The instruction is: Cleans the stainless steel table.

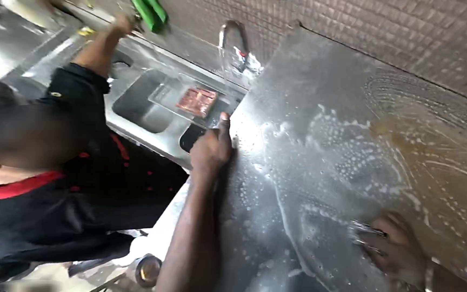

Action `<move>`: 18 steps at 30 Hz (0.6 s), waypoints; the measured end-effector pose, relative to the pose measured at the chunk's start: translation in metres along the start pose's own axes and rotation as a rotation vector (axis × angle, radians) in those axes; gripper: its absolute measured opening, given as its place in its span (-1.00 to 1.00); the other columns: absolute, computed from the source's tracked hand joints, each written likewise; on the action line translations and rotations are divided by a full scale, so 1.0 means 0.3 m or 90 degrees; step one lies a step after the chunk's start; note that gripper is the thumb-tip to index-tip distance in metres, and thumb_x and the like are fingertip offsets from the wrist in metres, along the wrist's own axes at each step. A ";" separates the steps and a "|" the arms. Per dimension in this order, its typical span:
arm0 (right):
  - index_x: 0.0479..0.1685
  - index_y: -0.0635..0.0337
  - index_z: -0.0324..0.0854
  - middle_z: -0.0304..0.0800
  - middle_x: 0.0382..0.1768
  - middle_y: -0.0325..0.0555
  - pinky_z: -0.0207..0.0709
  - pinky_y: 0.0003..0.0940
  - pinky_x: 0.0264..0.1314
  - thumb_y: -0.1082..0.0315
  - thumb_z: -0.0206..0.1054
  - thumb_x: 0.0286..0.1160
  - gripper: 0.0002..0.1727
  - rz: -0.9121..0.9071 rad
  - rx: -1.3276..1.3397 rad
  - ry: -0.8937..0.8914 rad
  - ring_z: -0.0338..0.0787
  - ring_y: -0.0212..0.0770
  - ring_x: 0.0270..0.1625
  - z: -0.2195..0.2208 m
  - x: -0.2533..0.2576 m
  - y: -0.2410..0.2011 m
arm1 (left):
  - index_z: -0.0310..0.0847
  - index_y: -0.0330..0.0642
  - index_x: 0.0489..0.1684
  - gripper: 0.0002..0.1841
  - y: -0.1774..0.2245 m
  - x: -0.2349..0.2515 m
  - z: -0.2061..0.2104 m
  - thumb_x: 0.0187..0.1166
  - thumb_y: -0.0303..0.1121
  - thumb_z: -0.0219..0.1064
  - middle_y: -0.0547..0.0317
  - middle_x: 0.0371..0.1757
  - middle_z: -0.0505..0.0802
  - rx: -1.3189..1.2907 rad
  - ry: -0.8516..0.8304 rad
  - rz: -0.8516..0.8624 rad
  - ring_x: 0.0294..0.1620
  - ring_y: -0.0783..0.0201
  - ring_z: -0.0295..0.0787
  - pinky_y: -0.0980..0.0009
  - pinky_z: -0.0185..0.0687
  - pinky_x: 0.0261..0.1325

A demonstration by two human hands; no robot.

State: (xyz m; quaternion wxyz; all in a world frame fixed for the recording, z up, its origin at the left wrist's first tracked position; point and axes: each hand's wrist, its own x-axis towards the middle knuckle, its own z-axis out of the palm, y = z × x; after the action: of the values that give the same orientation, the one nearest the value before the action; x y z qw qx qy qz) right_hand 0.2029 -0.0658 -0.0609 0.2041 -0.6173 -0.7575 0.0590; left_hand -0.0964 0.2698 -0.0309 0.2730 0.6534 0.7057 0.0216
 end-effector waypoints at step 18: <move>-0.18 0.02 0.93 0.86 -0.15 0.02 0.69 0.13 0.01 0.21 0.56 0.33 -0.83 0.009 0.033 -0.026 0.82 0.13 0.00 0.219 0.805 -0.109 | 0.75 -0.24 0.10 0.08 -0.017 0.000 -0.015 0.65 0.45 -0.65 -0.35 0.08 0.85 -0.027 -0.038 0.002 0.21 -0.39 0.76 -0.49 0.51 0.15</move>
State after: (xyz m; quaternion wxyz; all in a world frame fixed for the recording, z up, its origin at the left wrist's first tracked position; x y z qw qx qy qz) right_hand 0.1107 0.1690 -0.0523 0.2043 -0.6158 -0.7553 0.0927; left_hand -0.1028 0.2706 -0.0291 0.3074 0.6487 0.6960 0.0175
